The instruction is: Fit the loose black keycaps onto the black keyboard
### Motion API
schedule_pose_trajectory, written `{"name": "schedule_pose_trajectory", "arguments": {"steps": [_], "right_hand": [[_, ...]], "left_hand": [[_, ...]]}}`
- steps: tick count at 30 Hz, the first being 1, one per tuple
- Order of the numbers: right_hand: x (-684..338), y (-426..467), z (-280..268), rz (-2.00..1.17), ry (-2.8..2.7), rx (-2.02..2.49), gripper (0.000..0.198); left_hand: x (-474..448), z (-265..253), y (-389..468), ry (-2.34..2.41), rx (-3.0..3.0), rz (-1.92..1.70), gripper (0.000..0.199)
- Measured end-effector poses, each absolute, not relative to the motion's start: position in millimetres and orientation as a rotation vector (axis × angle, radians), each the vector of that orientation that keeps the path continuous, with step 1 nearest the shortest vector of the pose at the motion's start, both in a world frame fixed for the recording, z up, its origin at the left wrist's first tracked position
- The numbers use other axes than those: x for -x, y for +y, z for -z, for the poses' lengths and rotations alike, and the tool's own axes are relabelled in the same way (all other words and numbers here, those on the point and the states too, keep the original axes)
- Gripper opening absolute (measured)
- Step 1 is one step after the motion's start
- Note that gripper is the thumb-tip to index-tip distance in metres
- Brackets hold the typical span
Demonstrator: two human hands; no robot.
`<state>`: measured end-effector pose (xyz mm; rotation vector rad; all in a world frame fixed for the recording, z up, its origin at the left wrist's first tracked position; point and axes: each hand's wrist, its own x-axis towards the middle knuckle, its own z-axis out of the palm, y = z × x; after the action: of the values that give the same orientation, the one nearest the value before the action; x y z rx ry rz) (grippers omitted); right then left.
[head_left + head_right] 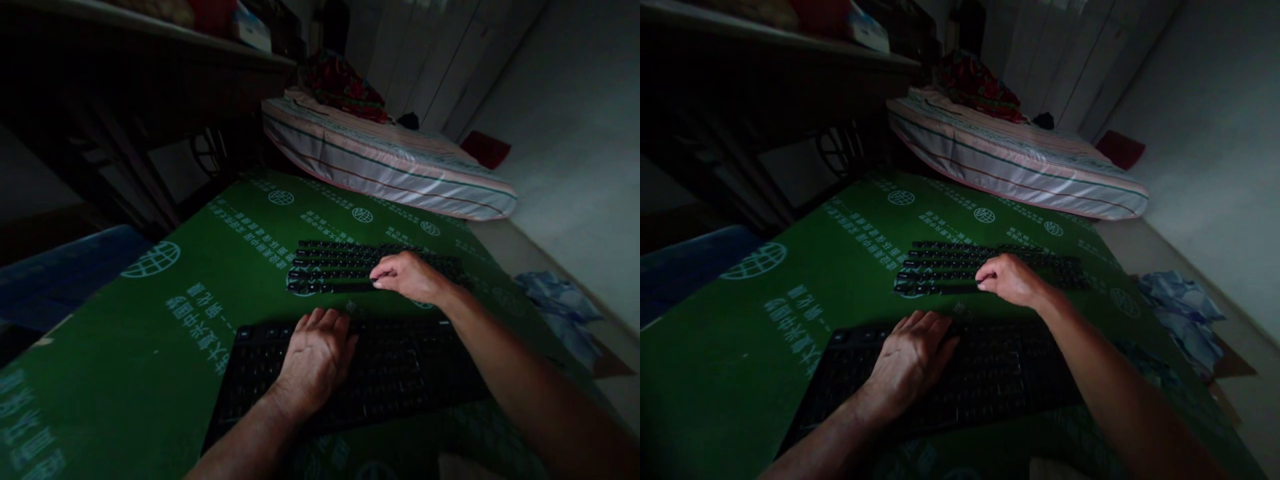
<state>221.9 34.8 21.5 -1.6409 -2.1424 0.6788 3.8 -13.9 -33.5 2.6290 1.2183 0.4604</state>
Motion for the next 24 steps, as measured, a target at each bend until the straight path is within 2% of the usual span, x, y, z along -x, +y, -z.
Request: {"name": "schedule_pose_trajectory", "arguments": {"steps": [8, 24], "right_hand": [[-225.6, -12.7, -1.4, -0.792, -2.097, 1.616, 0.012], [-225.4, -19.1, 10.7, -0.875, -2.13, 1.633, 0.017]], "left_hand": [[-4.7, 33.0, -12.8, 1.205, -2.704, -0.471, 0.024], [-5.4, 33.8, -14.5, 1.182, -2.727, -0.489, 0.024]]}}
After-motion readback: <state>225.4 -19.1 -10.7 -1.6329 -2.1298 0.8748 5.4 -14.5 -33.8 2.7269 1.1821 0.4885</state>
